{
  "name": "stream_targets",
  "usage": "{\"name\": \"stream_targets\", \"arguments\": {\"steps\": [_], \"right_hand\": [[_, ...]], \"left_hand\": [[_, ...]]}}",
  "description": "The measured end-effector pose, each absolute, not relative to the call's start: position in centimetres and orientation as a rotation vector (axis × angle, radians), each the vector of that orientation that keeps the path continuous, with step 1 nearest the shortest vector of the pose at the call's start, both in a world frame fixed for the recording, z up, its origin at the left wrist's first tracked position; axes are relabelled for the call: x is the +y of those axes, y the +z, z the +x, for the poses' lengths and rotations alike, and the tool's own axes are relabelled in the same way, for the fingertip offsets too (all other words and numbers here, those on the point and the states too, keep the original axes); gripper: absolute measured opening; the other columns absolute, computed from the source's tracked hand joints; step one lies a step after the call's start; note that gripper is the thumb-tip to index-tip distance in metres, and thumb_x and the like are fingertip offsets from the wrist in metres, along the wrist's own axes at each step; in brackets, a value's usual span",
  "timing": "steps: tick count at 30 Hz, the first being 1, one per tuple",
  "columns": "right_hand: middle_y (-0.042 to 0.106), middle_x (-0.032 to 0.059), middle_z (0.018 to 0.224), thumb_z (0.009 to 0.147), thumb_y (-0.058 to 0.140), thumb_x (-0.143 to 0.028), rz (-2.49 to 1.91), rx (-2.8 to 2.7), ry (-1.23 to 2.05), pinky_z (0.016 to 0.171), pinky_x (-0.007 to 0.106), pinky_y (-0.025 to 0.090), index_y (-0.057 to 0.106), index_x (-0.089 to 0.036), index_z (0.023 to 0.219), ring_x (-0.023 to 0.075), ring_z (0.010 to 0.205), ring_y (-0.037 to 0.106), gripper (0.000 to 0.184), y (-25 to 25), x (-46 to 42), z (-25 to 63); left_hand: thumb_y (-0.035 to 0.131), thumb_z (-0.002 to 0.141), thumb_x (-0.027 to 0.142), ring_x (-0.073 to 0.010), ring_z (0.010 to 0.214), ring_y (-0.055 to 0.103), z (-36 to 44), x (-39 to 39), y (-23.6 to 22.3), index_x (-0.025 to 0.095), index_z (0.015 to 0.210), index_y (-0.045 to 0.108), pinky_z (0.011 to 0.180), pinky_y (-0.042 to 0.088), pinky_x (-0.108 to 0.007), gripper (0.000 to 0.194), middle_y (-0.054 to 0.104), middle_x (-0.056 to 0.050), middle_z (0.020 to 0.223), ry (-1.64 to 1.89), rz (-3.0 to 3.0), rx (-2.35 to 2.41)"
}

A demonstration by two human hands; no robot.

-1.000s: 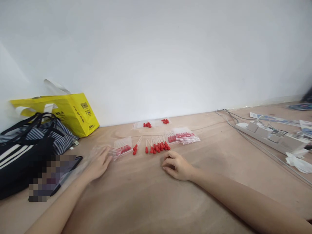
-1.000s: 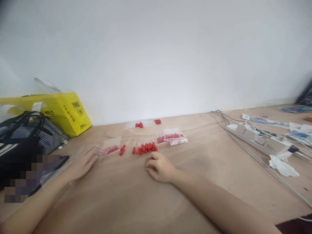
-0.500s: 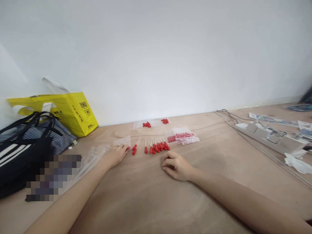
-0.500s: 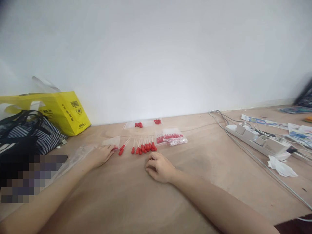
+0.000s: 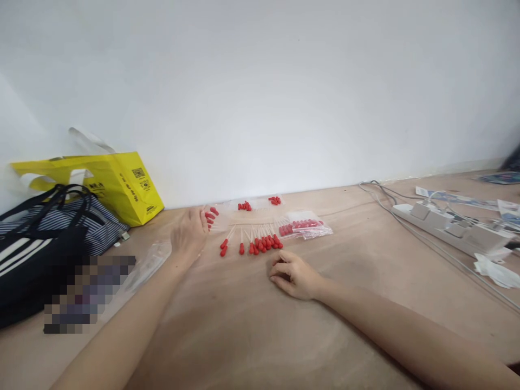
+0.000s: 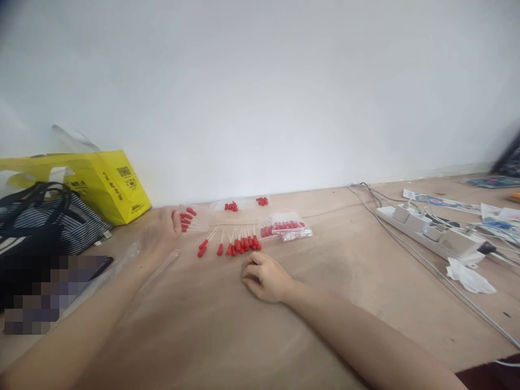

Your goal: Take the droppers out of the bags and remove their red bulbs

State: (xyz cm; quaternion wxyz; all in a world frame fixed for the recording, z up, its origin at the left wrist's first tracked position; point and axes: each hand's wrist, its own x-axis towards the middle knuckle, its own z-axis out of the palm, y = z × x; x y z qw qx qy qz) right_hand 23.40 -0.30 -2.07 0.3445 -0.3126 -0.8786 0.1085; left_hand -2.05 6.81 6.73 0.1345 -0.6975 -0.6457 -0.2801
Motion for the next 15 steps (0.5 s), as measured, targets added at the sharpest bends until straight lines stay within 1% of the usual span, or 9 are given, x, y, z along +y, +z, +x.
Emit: {"name": "stream_targets", "arguments": {"steps": [2,4,6,8,10,15], "right_hand": [[0.053,0.0043,0.083,0.074,0.051,-0.013,-0.800,-2.280,0.275,0.071,0.028,0.043,0.057,-0.019,0.075,0.0143,0.078,0.051,0.008,-2.1,-0.3,23.4],[0.053,0.0045,0.083,0.074,0.050,-0.012,-0.784,-2.279,0.270,0.071,0.028,0.043,0.057,-0.018,0.075,0.0144,0.078,0.051,0.009,-2.1,-0.3,23.4],[0.053,0.0047,0.083,0.074,0.050,-0.012,-0.775,-2.272,0.269,0.071,0.028,0.044,0.057,-0.018,0.076,0.0144,0.078,0.051,0.009,-2.2,-0.2,23.4],[0.053,0.0048,0.083,0.074,0.050,-0.013,-0.776,-2.263,0.274,0.071,0.027,0.044,0.057,-0.018,0.076,0.0143,0.078,0.051,0.009,-2.2,-0.2,23.3],[0.053,0.0047,0.083,0.074,0.051,-0.012,-0.783,-2.258,0.280,0.070,0.027,0.044,0.057,-0.018,0.076,0.0143,0.077,0.051,0.009,-2.2,-0.2,23.3],[0.053,0.0046,0.082,0.073,0.052,-0.011,-0.790,-2.264,0.270,0.070,0.027,0.043,0.057,-0.018,0.075,0.0141,0.077,0.050,0.009,-2.3,-0.2,23.3]], "left_hand": [[0.020,0.088,0.033,-0.0253,0.084,0.053,-1.7,5.5,7.5,0.012,0.101,0.048,0.064,0.036,-0.032,0.037,0.056,-0.012,0.089,-0.756,-1.843,-1.831],[0.023,0.088,0.033,-0.0227,0.074,0.055,-1.3,3.7,8.1,0.013,0.096,0.050,0.058,0.034,-0.029,0.034,0.057,-0.009,0.081,-0.600,-1.712,-1.728],[0.026,0.088,0.031,-0.0210,0.069,0.054,-0.8,1.6,8.5,0.014,0.089,0.053,0.053,0.032,-0.027,0.032,0.056,-0.008,0.076,-0.438,-1.708,-1.611],[0.030,0.087,0.026,-0.0203,0.068,0.054,0.0,-0.5,8.6,0.015,0.083,0.055,0.051,0.032,-0.027,0.027,0.056,-0.008,0.074,-0.287,-1.815,-1.462],[0.032,0.086,0.021,-0.0203,0.067,0.054,1.0,-2.1,8.2,0.017,0.081,0.055,0.052,0.033,-0.027,0.024,0.056,-0.007,0.072,-0.180,-1.936,-1.357],[0.032,0.085,0.013,-0.0200,0.067,0.057,3.5,-3.7,5.5,0.016,0.085,0.055,0.050,0.034,-0.026,0.023,0.059,-0.008,0.077,-0.027,-2.264,-1.372]]}}
